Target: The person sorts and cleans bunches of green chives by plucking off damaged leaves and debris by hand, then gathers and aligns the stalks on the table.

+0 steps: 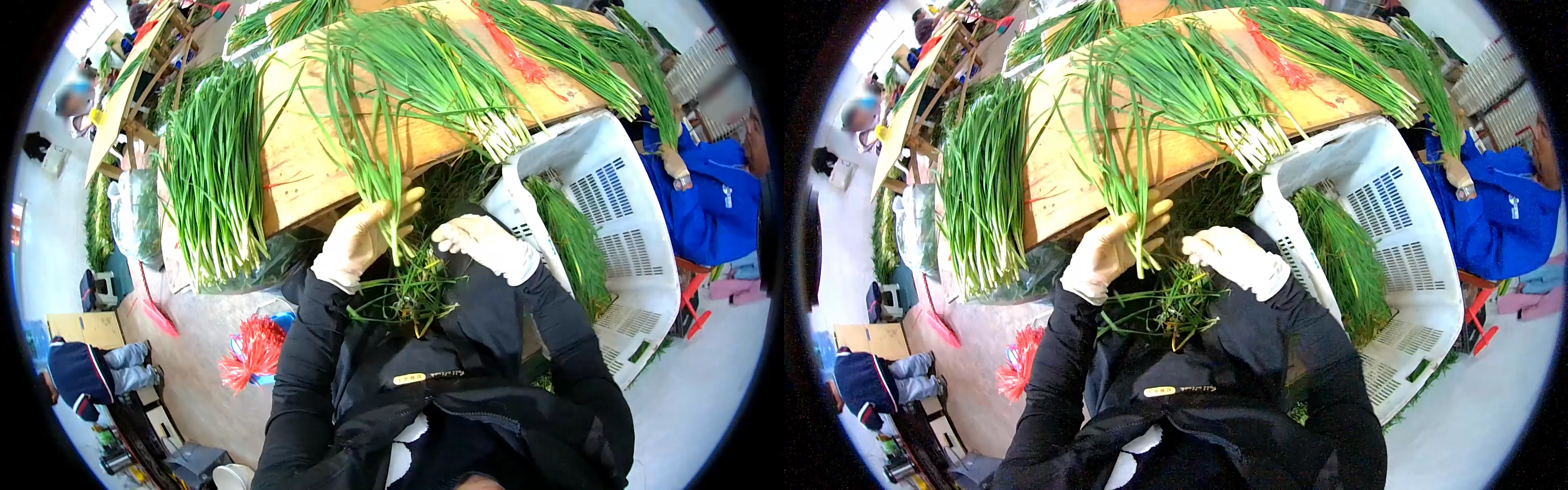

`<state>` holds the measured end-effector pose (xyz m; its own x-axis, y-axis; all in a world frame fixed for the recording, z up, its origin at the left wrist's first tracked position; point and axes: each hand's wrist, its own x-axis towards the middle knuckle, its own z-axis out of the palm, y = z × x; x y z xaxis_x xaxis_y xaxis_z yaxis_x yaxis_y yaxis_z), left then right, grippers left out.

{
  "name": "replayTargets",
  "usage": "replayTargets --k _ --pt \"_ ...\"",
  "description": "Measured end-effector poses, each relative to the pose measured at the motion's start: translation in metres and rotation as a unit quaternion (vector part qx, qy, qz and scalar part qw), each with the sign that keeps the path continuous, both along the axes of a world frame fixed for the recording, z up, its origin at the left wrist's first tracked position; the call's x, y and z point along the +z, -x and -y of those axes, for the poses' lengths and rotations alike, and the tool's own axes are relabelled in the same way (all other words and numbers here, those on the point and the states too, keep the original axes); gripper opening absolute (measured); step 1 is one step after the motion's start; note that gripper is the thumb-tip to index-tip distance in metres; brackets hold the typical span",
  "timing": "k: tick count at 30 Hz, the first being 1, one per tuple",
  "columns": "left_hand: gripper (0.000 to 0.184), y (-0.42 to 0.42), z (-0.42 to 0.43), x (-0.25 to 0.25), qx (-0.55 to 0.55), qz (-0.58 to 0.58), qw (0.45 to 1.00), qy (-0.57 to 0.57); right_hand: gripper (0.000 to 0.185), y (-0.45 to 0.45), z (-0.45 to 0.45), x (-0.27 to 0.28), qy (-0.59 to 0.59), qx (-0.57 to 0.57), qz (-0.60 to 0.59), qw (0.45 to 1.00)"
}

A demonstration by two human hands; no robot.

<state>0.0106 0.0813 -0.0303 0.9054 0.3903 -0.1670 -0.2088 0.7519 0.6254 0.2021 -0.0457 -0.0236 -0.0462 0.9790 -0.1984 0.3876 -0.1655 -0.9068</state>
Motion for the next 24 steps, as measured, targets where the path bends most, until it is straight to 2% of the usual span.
replayTargets --k 2,4,5,6,8,9,10,12,13,14,15,16,17,18,19,20,21,22,24 --pt "0.057 0.0 0.007 -0.015 -0.003 0.03 0.999 -0.029 0.047 0.022 -0.006 -0.006 -0.03 -0.013 -0.058 0.998" --pt "0.055 -0.002 0.016 -0.013 0.031 0.006 0.999 -0.023 0.041 0.046 -0.017 -0.002 -0.017 0.022 0.103 0.994" --pt "0.054 -0.001 0.019 -0.016 0.044 -0.001 0.999 -0.028 0.031 0.053 -0.02 -0.012 -0.027 0.008 0.118 0.993" --pt "0.053 -0.001 0.02 -0.019 0.056 -0.008 0.998 -0.033 0.029 0.06 -0.022 -0.012 0.004 -0.016 0.084 0.996" --pt "0.052 0.002 0.025 -0.023 0.066 0.006 0.998 -0.003 0.029 0.071 -0.016 -0.021 -0.043 -0.05 0.136 0.988" --pt "0.049 0.005 0.029 -0.025 0.071 -0.03 0.997 -0.023 0.03 0.075 -0.012 -0.022 -0.061 -0.025 0.211 0.975" --pt "0.044 0.009 0.033 -0.028 0.074 -0.043 0.996 -0.024 0.033 0.077 -0.008 -0.024 -0.091 -0.004 0.208 0.974" --pt "0.038 0.012 0.038 -0.027 0.099 -0.075 0.992 0.005 0.04 0.067 -0.009 -0.018 -0.062 0.049 0.143 0.987" --pt "0.034 0.015 0.038 -0.024 0.077 -0.039 0.996 0.024 0.046 0.064 -0.01 -0.014 -0.007 -0.018 0.0 1.0" --pt "0.026 0.015 0.043 -0.019 0.129 -0.065 0.988 0.053 0.052 0.06 -0.011 -0.011 0.048 -0.084 -0.142 0.985" --pt "0.023 0.018 0.044 -0.021 0.114 -0.06 0.991 0.038 0.059 0.049 -0.013 -0.035 -0.018 -0.062 -0.114 0.991" --pt "0.022 0.022 0.045 -0.02 0.098 -0.056 0.993 0.024 0.062 0.043 -0.022 -0.017 0.057 0.0 -0.042 0.998" --pt "0.02 0.023 0.05 -0.017 0.091 -0.092 0.991 0.027 0.061 0.043 -0.03 -0.033 0.055 0.031 -0.133 0.989" --pt "0.021 0.024 0.056 -0.026 0.082 -0.076 0.993 0.033 0.061 0.045 -0.037 -0.05 0.056 0.063 -0.224 0.971" --pt "0.024 0.026 0.06 -0.019 0.04 -0.092 0.994 0.032 0.062 0.065 -0.048 -0.025 0.041 0.014 -0.316 0.948" --pt "0.027 0.03 0.064 -0.011 0.002 -0.108 0.994 0.029 0.058 0.069 -0.059 -0.013 0.104 -0.023 -0.405 0.908" --pt "0.033 0.032 0.071 -0.01 -0.001 -0.131 0.991 0.031 0.057 0.072 -0.072 -0.003 0.122 -0.04 -0.495 0.859" --pt "0.031 0.036 0.073 -0.013 -0.018 -0.104 0.994 0.022 0.057 0.075 -0.088 0.007 0.144 -0.056 -0.579 0.8" --pt "0.03 0.043 0.078 -0.005 0.097 -0.073 0.993 0.001 0.053 0.072 -0.119 0.027 0.065 -0.011 -0.696 0.715"
